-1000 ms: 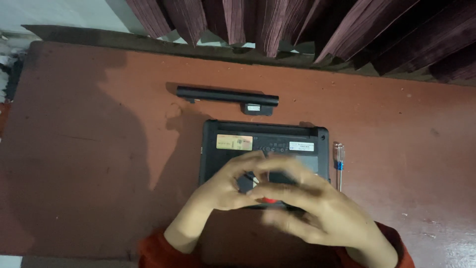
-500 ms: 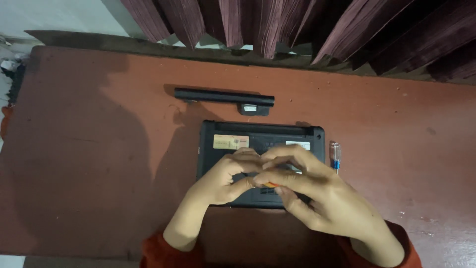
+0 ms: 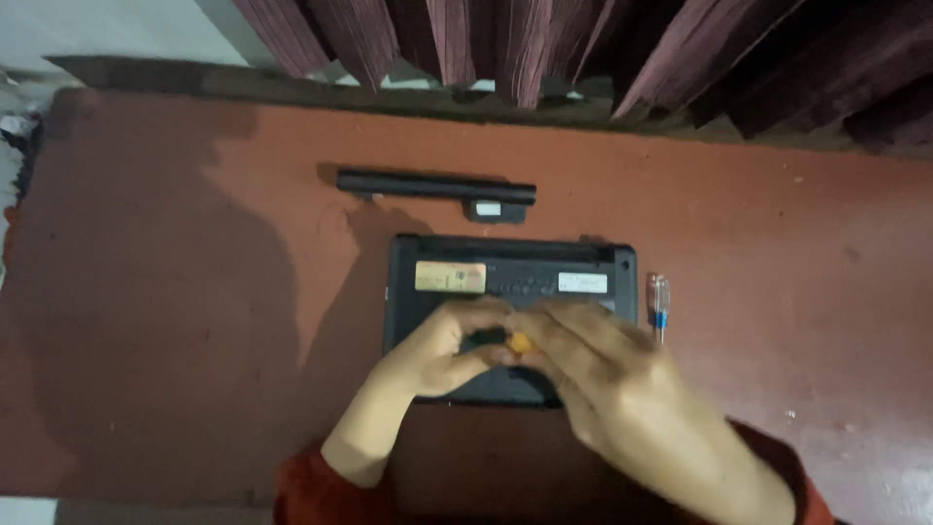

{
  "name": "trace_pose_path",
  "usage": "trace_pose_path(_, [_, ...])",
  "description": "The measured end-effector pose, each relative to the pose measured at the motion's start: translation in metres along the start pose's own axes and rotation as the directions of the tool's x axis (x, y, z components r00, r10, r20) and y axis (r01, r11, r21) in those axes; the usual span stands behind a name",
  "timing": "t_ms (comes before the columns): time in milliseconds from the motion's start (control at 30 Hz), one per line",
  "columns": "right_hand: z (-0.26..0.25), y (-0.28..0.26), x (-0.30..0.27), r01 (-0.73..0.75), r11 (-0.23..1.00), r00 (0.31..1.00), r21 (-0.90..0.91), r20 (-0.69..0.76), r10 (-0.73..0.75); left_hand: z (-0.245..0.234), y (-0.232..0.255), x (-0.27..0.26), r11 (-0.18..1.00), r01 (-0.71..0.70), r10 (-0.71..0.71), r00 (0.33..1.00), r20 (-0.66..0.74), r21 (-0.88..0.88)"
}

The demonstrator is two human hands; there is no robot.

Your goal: Using a screwdriver to remove screws from the back panel of a laptop and removing an internal RAM component.

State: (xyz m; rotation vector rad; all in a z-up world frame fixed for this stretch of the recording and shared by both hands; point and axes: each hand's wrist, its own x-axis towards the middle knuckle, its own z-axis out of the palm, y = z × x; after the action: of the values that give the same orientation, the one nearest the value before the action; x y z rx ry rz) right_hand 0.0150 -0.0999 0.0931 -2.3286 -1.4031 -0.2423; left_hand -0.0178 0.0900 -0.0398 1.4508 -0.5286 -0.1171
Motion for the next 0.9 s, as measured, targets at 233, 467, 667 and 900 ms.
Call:
trace_pose_path(233, [-0.017,0.005,0.015,-0.030,0.820,0.904,0.571,0.366,-0.222,0.011,0.022,0.002,0.999,-0.046,0.045,0.996,-0.078,-0.008])
trace_pose_path(467, [-0.019,0.002,0.012,-0.091,0.846,0.939,0.525,0.329,-0.103,0.023,0.012,0.008,0.987,-0.088,0.121,0.959,-0.256,0.135])
trace_pose_path(667, [-0.017,0.006,0.014,-0.035,0.781,0.958,0.624,0.243,-0.151,0.027,0.019,0.009,0.977,-0.014,0.066,0.969,-0.237,0.215])
trace_pose_path(900, [-0.014,0.012,0.017,0.095,0.749,0.939,0.655,0.192,-0.287,0.003,0.016,-0.007,0.991,0.032,-0.037,0.999,0.037,0.127])
